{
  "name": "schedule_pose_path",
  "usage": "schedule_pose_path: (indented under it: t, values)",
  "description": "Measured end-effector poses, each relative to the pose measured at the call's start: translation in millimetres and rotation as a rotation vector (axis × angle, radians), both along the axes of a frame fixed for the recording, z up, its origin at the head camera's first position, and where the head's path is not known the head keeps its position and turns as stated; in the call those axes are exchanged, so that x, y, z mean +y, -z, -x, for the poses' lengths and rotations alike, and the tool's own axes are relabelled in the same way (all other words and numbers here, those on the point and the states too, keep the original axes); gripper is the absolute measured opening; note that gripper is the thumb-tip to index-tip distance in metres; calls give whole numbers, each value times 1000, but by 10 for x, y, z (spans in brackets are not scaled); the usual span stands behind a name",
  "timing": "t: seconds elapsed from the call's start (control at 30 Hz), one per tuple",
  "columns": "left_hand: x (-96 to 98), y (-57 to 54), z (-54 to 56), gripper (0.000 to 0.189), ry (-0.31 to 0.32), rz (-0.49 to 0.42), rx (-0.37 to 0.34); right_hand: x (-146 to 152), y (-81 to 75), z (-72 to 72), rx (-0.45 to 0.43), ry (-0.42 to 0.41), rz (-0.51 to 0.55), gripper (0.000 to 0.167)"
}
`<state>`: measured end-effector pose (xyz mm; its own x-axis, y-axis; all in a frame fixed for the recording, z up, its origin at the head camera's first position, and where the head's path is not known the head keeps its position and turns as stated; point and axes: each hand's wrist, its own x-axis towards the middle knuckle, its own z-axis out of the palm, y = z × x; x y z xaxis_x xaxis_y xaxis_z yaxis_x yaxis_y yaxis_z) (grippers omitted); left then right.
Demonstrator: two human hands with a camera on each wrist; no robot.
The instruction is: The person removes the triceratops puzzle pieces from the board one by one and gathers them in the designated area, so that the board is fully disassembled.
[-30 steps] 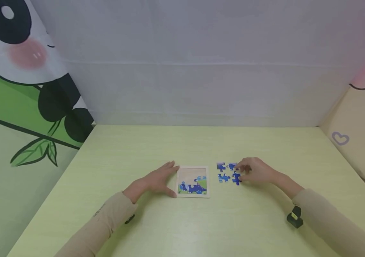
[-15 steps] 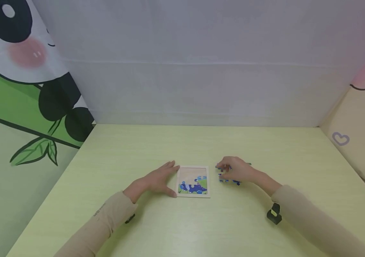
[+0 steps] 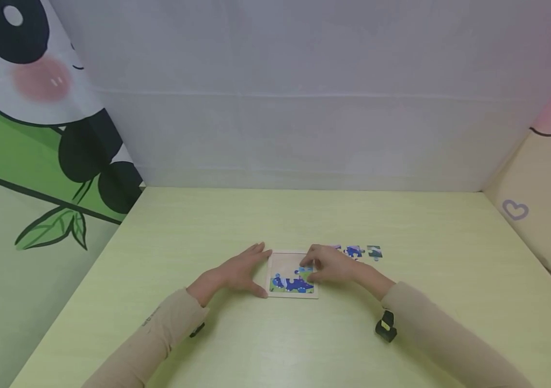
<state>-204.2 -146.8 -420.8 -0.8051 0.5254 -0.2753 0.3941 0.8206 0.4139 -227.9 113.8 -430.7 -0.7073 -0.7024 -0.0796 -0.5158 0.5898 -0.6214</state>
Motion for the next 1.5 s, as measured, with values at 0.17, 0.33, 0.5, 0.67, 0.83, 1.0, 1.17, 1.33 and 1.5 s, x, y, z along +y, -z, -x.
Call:
schedule_pose_path:
  t: [0.17, 0.33, 0.5, 0.67, 0.83, 1.0, 1.17, 1.33, 1.5]
  values:
    - [0, -13, -6, 98, -3, 2, -3, -8, -19, -5, -40, -1, 19, 28]
    - [-8, -14, -11, 98, -1, -11, -8, -20, -34, -8, -62, -2, 28, 28]
    - [-10, -16, -8, 98, -2, -10, -9, -32, -41, -9, -63, 6, -3, 31]
    - [-9, -14, 1, 98, -1, -15, -13, -21, -52, 1, -64, 19, -40, 34]
    - [-1, -17, 8, 98, 7, 5, -8, -2, -64, 9, -36, 0, -29, 34]
    - [12, -35, 19, 98, 23, 34, 0, 21, -68, 17, -9, -11, -14, 32]
    - [14, -56, 14, 99, 20, 32, -1, 30, -56, 34, -17, -10, 6, 31]
    - [8, -42, 11, 99, 14, 39, 0, 16, -44, 46, -28, -12, 15, 31]
    - [8, -34, 6, 101, 9, 46, 0, 9, -34, 50, -13, -13, 16, 30]
